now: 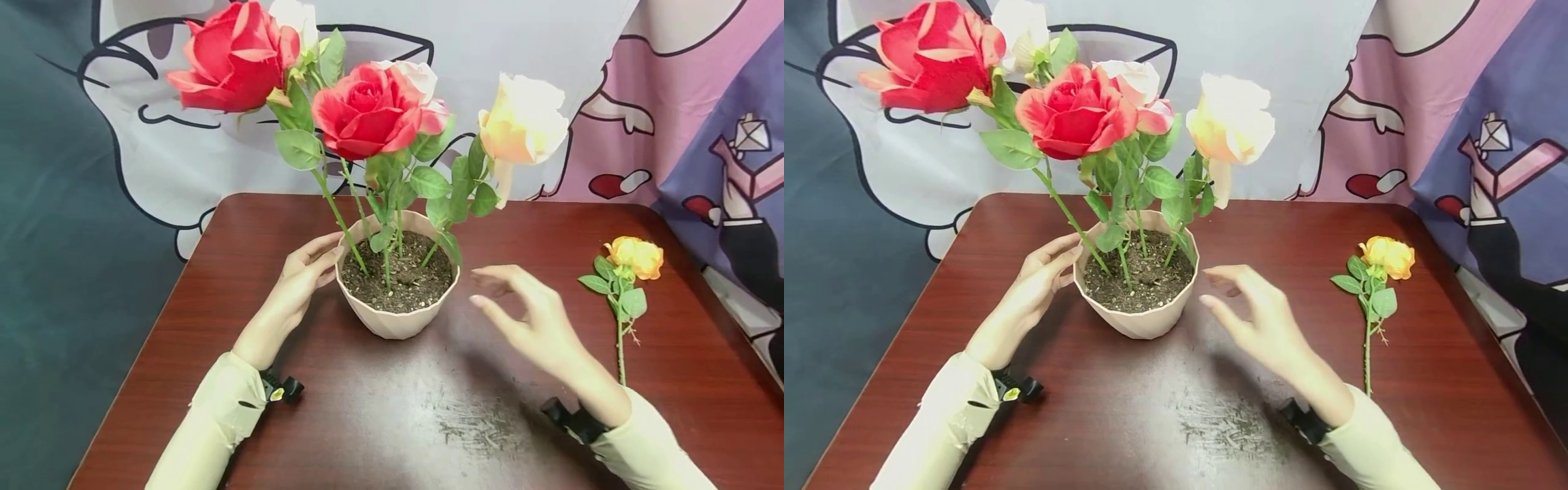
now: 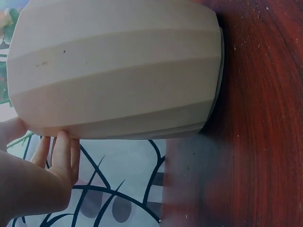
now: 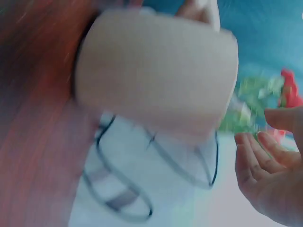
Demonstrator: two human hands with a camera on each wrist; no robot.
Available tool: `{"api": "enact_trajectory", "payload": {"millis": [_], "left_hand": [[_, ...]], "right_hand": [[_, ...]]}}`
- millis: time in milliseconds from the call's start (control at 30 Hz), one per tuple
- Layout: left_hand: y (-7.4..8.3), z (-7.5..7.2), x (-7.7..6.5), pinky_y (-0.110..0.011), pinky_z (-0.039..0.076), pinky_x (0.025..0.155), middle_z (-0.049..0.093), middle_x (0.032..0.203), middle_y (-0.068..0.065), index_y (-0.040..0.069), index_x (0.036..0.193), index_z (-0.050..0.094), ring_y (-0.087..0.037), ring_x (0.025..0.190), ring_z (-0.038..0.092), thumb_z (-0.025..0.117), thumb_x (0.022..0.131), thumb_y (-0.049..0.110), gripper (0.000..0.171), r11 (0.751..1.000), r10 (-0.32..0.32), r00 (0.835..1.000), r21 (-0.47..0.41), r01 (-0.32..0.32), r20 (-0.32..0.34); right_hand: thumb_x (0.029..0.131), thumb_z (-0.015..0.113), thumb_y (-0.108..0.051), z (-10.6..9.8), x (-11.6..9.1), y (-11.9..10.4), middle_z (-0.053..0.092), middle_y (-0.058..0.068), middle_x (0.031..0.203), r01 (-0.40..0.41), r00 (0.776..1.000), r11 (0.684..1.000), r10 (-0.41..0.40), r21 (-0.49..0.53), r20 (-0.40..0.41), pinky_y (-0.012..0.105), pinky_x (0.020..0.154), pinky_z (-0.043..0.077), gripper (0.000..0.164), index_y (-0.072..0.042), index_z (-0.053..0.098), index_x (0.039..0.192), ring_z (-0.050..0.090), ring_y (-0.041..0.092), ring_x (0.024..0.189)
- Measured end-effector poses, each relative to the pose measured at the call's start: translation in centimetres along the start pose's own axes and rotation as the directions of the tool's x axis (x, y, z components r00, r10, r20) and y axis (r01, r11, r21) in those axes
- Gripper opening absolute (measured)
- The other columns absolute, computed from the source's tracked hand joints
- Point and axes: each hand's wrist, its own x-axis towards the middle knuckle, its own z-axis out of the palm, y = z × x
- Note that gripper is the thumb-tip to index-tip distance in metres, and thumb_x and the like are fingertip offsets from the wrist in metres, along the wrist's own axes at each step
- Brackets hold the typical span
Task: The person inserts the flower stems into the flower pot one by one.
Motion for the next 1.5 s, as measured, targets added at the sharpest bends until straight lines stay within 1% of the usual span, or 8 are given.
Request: {"api": "enact_trajectory", "payload": {"millis": [233, 500, 633, 767, 867, 1100, 1267, 1500], "left_hand": [[0.3, -0.1, 0.1, -0.019, 0.046, 0.081, 0.052, 0.127, 0.001, 0.007, 0.137, 0.046, -0.004, 0.105, 0.052, 0.057, 0.094, 0.022, 0.047, 1.0, 0.011, 1.0, 0.011, -0.011, 0.015], [0.5, 0.0, 0.3, -0.018, 0.045, 0.081, 0.055, 0.122, 0.004, 0.007, 0.136, 0.047, -0.004, 0.105, 0.052, 0.058, 0.094, 0.022, 0.046, 1.0, 0.016, 1.0, 0.001, -0.016, 0.015], [0.4, -0.1, 0.3, -0.018, 0.045, 0.079, 0.056, 0.118, 0.007, 0.007, 0.135, 0.047, -0.003, 0.103, 0.052, 0.058, 0.093, 0.022, 0.046, 1.0, 0.019, 1.0, -0.007, -0.019, 0.009], [0.3, -0.2, 0.2, -0.018, 0.045, 0.079, 0.056, 0.117, 0.007, 0.006, 0.136, 0.047, -0.003, 0.103, 0.052, 0.057, 0.094, 0.021, 0.046, 1.0, 0.023, 1.0, -0.009, -0.023, 0.001], [0.2, -0.3, 0.2, -0.018, 0.044, 0.08, 0.055, 0.119, 0.006, 0.006, 0.136, 0.045, -0.004, 0.105, 0.05, 0.057, 0.094, 0.022, 0.047, 1.0, 0.022, 1.0, -0.006, -0.022, 0.004], [-0.2, -0.3, 0.1, -0.019, 0.045, 0.08, 0.055, 0.117, 0.008, 0.007, 0.135, 0.047, -0.004, 0.105, 0.051, 0.056, 0.094, 0.02, 0.044, 0.999, 0.023, 1.0, -0.022, -0.023, 0.002], [-0.3, -0.3, 0.1, -0.02, 0.045, 0.08, 0.055, 0.117, 0.008, 0.008, 0.135, 0.047, -0.004, 0.105, 0.051, 0.057, 0.094, 0.021, 0.044, 0.999, 0.021, 1.0, -0.027, -0.021, 0.002], [-0.3, -0.1, 0.2, -0.02, 0.044, 0.081, 0.055, 0.119, 0.006, 0.007, 0.136, 0.046, -0.004, 0.106, 0.051, 0.057, 0.094, 0.022, 0.046, 1.0, 0.016, 1.0, -0.017, -0.016, 0.02]], "right_hand": [[0.077, 0.072, 0.005, -4.7, -2.1, 3.6, 0.06, -0.019, 0.104, -0.197, 0.977, 0.977, 0.188, -0.086, -0.1, 0.006, 0.079, 0.042, 0.056, -0.008, 0.052, 0.128, 0.057, -0.006, 0.094], [0.083, 0.07, -0.01, -8.2, -5.6, 7.8, 0.046, -0.038, 0.097, -0.436, 0.897, 0.882, 0.409, -0.179, -0.166, 0.0, 0.072, 0.036, 0.053, -0.007, 0.047, 0.132, 0.047, -0.02, 0.089], [0.083, 0.07, -0.012, -9.1, -7.3, 9.2, 0.046, -0.034, 0.095, -0.477, 0.878, 0.851, 0.448, -0.22, -0.172, 0.0, 0.07, 0.035, 0.052, -0.004, 0.047, 0.129, 0.045, -0.022, 0.084], [0.084, 0.069, -0.017, -10.2, -8.9, 10.8, 0.064, 0.001, 0.096, -0.528, 0.847, 0.795, 0.517, -0.298, -0.123, 0.005, 0.062, 0.035, 0.054, 0.0, 0.045, 0.129, 0.038, -0.027, 0.076], [0.086, 0.068, -0.025, -11.3, -10.2, 12.3, 0.061, 0.027, 0.1, -0.575, 0.797, 0.737, 0.603, -0.356, -0.038, 0.012, 0.057, 0.037, 0.057, 0.004, 0.043, 0.128, 0.034, -0.029, 0.072], [0.086, 0.066, -0.039, -12.3, -13.1, 14.9, 0.063, 0.024, 0.094, -0.619, 0.657, 0.641, 0.739, -0.454, 0.147, 0.031, 0.06, 0.043, 0.061, 0.01, 0.046, 0.118, 0.055, 0.003, 0.074], [0.085, 0.066, -0.043, -12.4, -13.6, 15.3, 0.065, 0.016, 0.088, -0.631, 0.606, 0.613, 0.772, -0.476, 0.191, 0.033, 0.061, 0.042, 0.058, 0.008, 0.053, 0.11, 0.06, 0.027, 0.08], [0.083, 0.067, -0.042, -12.1, -13.8, 14.9, 0.067, 0.012, 0.08, -0.632, 0.543, 0.598, 0.796, -0.493, 0.268, 0.032, 0.058, 0.043, 0.049, 0.005, 0.058, 0.096, 0.06, 0.019, 0.067]]}}
